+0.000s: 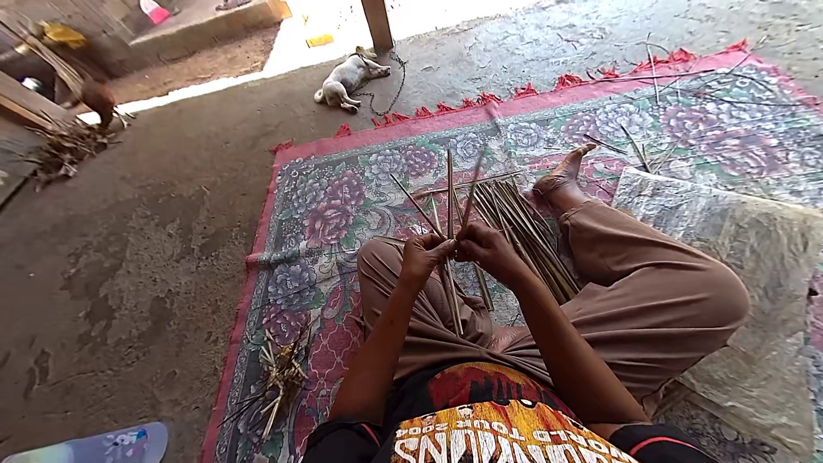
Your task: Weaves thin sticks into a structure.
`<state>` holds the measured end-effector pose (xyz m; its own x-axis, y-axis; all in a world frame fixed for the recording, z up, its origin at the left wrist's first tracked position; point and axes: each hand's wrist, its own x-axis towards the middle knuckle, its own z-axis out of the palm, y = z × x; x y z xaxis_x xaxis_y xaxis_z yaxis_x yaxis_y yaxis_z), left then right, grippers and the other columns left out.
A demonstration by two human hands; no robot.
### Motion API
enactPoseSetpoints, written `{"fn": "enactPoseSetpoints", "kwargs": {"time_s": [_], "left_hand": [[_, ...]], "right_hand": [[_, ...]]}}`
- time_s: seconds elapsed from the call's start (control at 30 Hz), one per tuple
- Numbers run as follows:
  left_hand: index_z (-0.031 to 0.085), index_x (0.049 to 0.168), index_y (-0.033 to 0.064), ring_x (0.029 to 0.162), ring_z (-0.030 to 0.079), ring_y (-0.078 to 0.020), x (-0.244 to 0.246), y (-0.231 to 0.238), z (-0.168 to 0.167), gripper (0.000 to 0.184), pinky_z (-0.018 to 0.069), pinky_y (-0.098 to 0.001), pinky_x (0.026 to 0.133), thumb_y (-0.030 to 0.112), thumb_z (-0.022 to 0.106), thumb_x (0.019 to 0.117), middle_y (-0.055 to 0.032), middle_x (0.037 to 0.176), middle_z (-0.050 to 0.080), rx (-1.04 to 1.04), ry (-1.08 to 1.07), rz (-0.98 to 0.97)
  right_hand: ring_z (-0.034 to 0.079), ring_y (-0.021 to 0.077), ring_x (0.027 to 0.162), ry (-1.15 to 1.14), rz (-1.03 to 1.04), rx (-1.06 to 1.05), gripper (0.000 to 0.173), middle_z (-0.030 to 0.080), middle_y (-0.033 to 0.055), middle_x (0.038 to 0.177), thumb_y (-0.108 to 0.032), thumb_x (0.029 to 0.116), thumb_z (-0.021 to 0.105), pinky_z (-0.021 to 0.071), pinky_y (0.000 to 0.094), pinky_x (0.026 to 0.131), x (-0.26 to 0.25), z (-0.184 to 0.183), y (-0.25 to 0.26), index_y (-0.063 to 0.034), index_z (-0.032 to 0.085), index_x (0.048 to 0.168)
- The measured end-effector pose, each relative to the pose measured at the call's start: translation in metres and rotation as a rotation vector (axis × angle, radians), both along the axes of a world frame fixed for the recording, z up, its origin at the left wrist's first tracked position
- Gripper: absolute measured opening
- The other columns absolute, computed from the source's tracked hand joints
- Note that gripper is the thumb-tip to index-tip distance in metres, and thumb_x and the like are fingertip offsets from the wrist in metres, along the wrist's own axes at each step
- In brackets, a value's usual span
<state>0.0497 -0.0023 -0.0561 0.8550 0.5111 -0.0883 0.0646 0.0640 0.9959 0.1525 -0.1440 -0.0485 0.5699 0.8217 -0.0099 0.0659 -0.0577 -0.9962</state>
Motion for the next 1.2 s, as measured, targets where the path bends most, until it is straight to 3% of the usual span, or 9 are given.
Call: {"fn": "enactPoseSetpoints", "kwargs": {"time_s": [0.1,0.2,0.4,0.53,0.63,0.87,0.97,1.1,1.2], "left_hand": [[0.067,0.084,-0.0002,0.059,0.061,-0.0069,0.0,0.0,-0.001,0.009,0.0543,-0.0231,0.059,-0.002,0.072,0.0909,-0.0034,0.07,0.067,0.025,0.0,-0.014],[0.068,0.085,-0.0016,0.06,0.062,-0.0072,0.001,0.0,0.001,0.008,0.0542,-0.0233,0.06,-0.002,0.073,0.0906,-0.0042,0.071,0.068,0.046,0.042,-0.035],[0.069,0.089,-0.0034,0.062,0.063,-0.0073,0.0,-0.002,0.006,0.004,0.0558,-0.0231,0.062,-0.003,0.07,0.0927,-0.0048,0.073,0.069,-0.015,0.078,-0.134],[0.069,0.091,-0.0041,0.065,0.065,-0.0077,0.0,-0.002,0.007,0.002,0.0572,-0.024,0.066,-0.003,0.068,0.0935,-0.0052,0.076,0.069,-0.007,0.086,-0.167],[0.07,0.099,-0.0053,0.07,0.067,-0.0093,0.0,-0.003,0.009,0.006,0.0583,-0.0254,0.069,-0.005,0.067,0.0935,-0.0074,0.082,0.072,0.012,0.104,-0.191],[0.069,0.094,-0.0026,0.066,0.063,-0.0074,-0.003,-0.007,0.007,0.002,0.0554,-0.0238,0.065,-0.001,0.068,0.0942,-0.0051,0.079,0.069,0.042,0.063,-0.096],[0.071,0.098,0.0005,0.071,0.064,-0.0068,-0.005,-0.01,0.001,0.004,0.0558,-0.024,0.069,0.002,0.068,0.0955,-0.0035,0.083,0.07,0.086,-0.066,-0.048],[0.072,0.1,0.0024,0.074,0.064,-0.0058,-0.006,-0.009,-0.009,0.011,0.0561,-0.0245,0.072,0.009,0.063,0.1002,-0.0017,0.085,0.07,0.165,-0.181,-0.058],[0.072,0.096,0.0016,0.075,0.064,-0.0051,-0.005,-0.009,-0.009,0.012,0.056,-0.0244,0.073,0.008,0.062,0.1005,-0.0013,0.085,0.069,0.196,-0.217,-0.08]], "right_hand": [[0.07,0.012,0.073,0.197,-0.076,0.088,0.012,0.069,0.0078,0.087,0.0,0.1029,0.054,0.0623,0.0327,0.074,-0.005,0.002,0.001,0.0051,0.062,0.109],[0.07,0.0138,0.076,0.374,-0.109,0.134,0.013,0.071,0.0061,0.092,0.0,0.1015,0.057,0.0626,0.0341,0.071,-0.002,-0.001,0.001,0.0023,0.068,0.108],[0.068,0.0128,0.067,0.501,-0.069,0.101,0.011,0.07,0.0045,0.081,0.0,0.0998,0.061,0.0616,0.0313,0.064,0.013,-0.016,-0.004,0.0012,0.071,0.103],[0.069,0.0133,0.073,0.459,0.011,0.126,0.019,0.071,0.0049,0.09,-0.003,0.1039,0.053,0.0626,0.0327,0.068,0.016,-0.017,-0.01,0.0002,0.071,0.11],[0.07,0.0128,0.075,0.415,0.041,0.104,0.022,0.072,0.0055,0.094,0.001,0.1039,0.05,0.0623,0.0327,0.069,0.014,-0.015,-0.009,0.0009,0.07,0.114],[0.064,0.0071,0.062,0.192,-0.087,0.215,0.014,0.067,0.0012,0.076,0.004,0.0988,0.058,0.0605,0.029,0.063,0.001,-0.013,-0.002,0.0014,0.067,0.108],[0.061,0.0094,0.06,0.068,-0.22,0.268,0.018,0.061,0.0033,0.077,0.002,0.0971,0.062,0.0593,0.03,0.061,-0.005,-0.01,0.002,-0.0008,0.058,0.114],[0.065,0.0105,0.063,0.24,-0.287,0.23,0.036,0.067,0.0045,0.085,0.0,0.0944,0.068,0.0584,0.0283,0.059,-0.006,-0.002,0.0,-0.006,0.05,0.125],[0.063,0.0078,0.061,0.25,-0.24,0.21,0.019,0.066,0.0032,0.08,0.0,0.0949,0.067,0.0576,0.0255,0.057,-0.005,0.0,-0.002,-0.0032,0.059,0.112]]}}
